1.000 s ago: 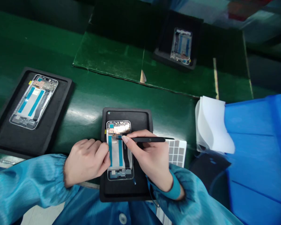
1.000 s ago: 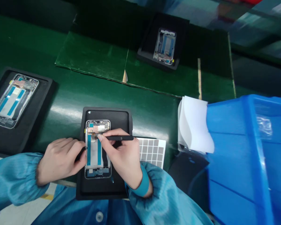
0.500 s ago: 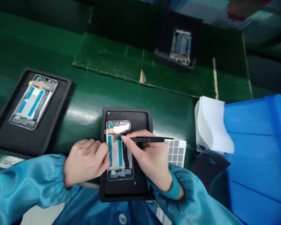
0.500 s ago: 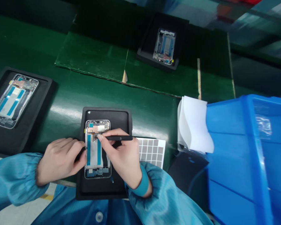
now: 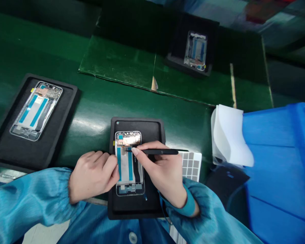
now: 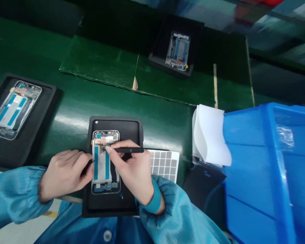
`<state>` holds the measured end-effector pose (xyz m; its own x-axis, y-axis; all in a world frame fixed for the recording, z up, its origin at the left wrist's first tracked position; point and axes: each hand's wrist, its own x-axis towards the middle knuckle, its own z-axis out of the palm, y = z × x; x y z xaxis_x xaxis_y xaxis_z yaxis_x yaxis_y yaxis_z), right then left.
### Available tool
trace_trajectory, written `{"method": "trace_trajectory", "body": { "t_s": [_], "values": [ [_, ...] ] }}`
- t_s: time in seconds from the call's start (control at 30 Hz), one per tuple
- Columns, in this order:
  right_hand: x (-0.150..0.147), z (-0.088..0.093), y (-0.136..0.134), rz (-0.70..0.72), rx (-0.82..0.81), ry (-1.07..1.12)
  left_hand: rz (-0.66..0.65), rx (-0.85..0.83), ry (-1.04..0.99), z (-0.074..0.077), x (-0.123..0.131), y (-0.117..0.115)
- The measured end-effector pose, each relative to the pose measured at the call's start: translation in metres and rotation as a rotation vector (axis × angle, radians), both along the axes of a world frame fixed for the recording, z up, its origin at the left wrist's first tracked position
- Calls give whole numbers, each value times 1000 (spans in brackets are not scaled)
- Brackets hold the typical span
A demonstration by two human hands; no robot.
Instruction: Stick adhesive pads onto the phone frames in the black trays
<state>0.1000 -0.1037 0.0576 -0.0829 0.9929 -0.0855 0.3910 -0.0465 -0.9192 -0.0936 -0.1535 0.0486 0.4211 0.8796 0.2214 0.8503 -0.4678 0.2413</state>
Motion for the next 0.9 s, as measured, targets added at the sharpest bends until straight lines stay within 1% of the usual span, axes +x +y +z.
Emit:
{"method": "trace_trajectory", "body": {
  "t_s": [0.27, 0.57, 0.9],
  "values": [
    [1, -1, 0, 7, 0, 30, -1, 3, 5, -1, 0, 0],
    [1, -1, 0, 9, 27, -4, 1, -6, 5, 0, 0, -1],
    [2, -3, 0, 6, 12, -5, -2, -10, 4, 0, 1, 1]
  ]
}}
